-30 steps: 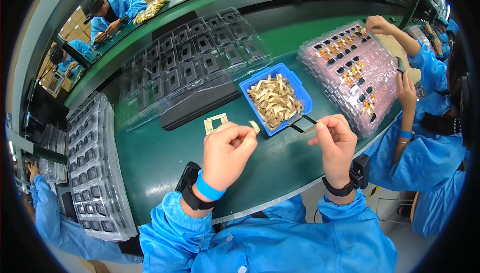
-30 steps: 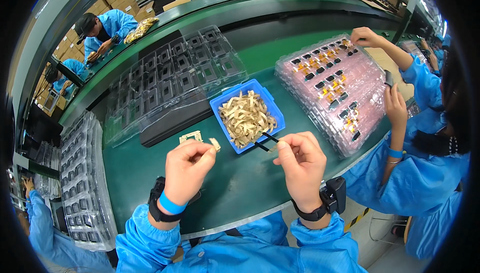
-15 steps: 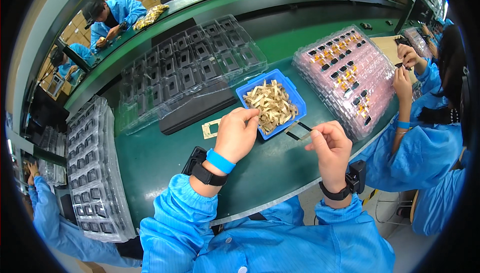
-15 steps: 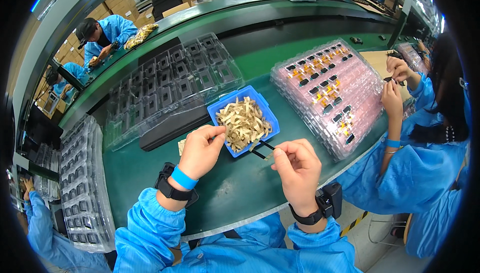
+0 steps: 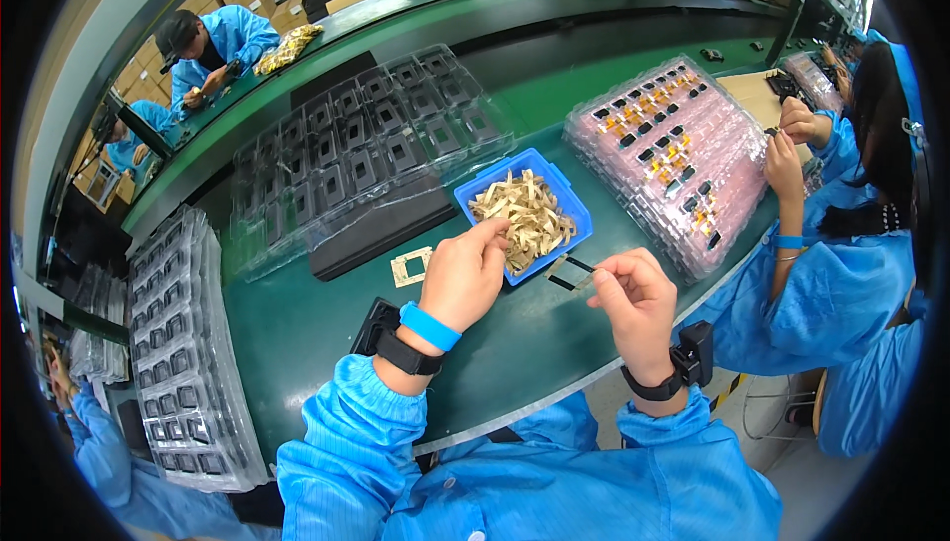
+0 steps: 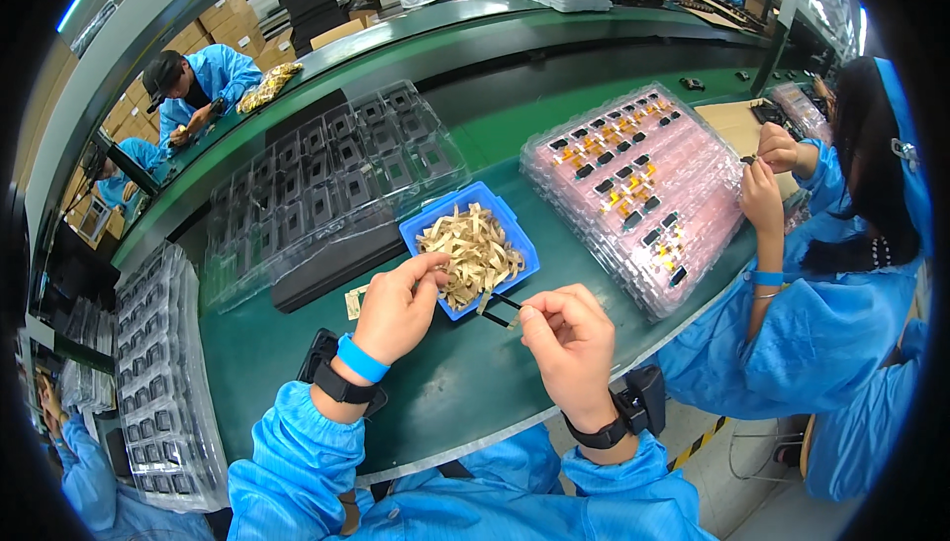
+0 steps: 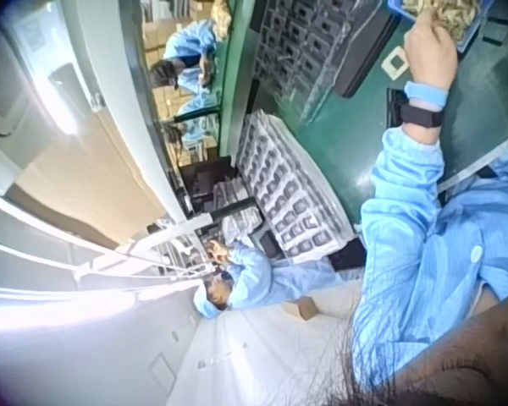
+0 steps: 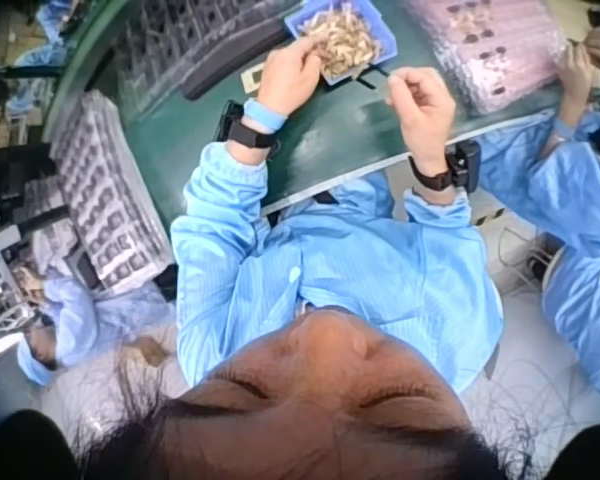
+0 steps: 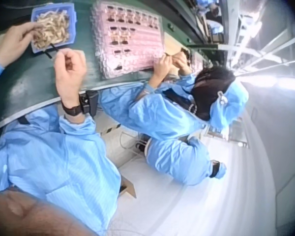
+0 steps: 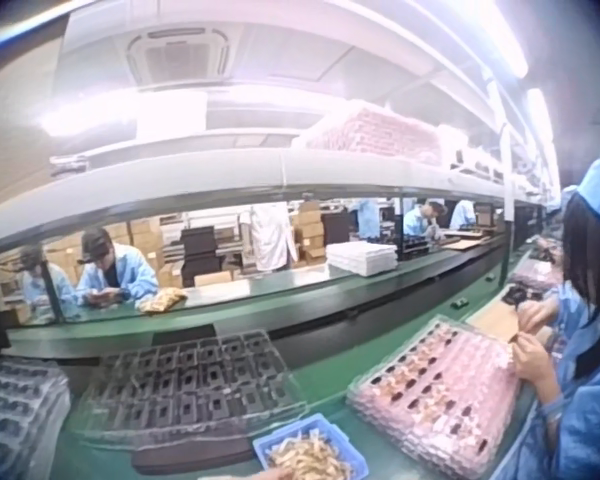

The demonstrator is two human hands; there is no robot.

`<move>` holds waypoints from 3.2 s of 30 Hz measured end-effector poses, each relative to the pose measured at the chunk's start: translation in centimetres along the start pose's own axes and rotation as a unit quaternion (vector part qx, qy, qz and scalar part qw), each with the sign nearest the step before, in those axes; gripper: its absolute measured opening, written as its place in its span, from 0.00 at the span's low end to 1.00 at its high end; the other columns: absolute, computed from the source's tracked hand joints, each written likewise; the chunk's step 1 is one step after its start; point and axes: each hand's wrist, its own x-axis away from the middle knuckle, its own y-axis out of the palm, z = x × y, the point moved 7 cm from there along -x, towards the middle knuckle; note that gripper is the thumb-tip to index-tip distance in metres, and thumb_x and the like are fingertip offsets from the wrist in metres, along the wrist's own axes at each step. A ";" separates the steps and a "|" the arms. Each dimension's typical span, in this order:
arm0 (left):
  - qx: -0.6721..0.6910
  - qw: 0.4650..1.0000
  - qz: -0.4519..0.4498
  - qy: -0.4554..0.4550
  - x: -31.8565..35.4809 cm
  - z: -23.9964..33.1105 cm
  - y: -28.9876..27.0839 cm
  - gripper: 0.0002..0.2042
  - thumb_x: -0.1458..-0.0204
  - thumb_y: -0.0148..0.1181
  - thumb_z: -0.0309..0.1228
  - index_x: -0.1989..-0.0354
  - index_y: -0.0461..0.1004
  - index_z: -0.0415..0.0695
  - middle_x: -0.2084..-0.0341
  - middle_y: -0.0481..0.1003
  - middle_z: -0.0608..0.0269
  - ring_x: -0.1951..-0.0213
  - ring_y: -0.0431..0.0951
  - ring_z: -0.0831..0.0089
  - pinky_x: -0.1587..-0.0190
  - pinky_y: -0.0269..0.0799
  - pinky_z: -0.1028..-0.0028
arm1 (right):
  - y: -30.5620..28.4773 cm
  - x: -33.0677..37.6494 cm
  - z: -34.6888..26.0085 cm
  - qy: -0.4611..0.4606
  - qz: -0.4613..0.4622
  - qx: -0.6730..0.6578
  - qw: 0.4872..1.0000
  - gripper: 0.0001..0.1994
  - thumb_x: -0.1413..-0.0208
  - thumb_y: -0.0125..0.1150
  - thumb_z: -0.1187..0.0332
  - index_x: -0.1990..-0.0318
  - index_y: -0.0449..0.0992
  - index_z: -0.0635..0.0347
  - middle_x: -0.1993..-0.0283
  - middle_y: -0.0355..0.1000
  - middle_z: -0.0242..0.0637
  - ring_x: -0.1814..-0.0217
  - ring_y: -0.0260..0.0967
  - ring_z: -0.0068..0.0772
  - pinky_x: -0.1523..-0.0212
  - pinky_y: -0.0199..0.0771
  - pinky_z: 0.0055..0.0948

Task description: Manually assembling small electronic component housings and internal parts at a factory workstation.

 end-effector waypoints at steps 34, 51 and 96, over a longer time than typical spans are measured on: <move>0.300 0.926 0.080 -0.216 11.8 -1.1 -6.1 0.03 0.47 0.60 0.21 0.70 0.72 0.37 0.76 0.70 0.72 0.76 0.68 0.89 0.74 0.61 0.87 | 8.9 3.1 -1.8 -0.050 -0.189 0.128 0.972 0.09 0.47 0.65 0.68 0.62 0.76 0.62 0.68 0.71 0.34 0.75 0.70 0.22 0.74 0.69 0.24; 0.177 0.961 0.113 -0.180 17.2 -0.9 -9.0 0.02 0.46 0.59 0.23 0.69 0.73 0.38 0.70 0.70 0.67 0.72 0.68 0.81 0.69 0.63 0.81 | 14.4 6.3 1.2 0.033 -0.370 0.091 0.924 0.08 0.46 0.62 0.67 0.64 0.76 0.63 0.72 0.75 0.37 0.74 0.73 0.27 0.72 0.72 0.26; -0.201 0.968 0.098 -0.113 20.5 -2.6 -7.0 0.17 0.53 0.67 0.32 0.55 0.76 0.40 0.57 0.75 0.51 0.51 0.69 0.48 0.45 0.63 0.57 | 14.4 6.4 9.5 0.234 -0.334 -0.078 0.910 0.08 0.40 0.60 0.64 0.62 0.73 0.58 0.71 0.69 0.22 0.74 0.62 0.10 0.78 0.63 0.16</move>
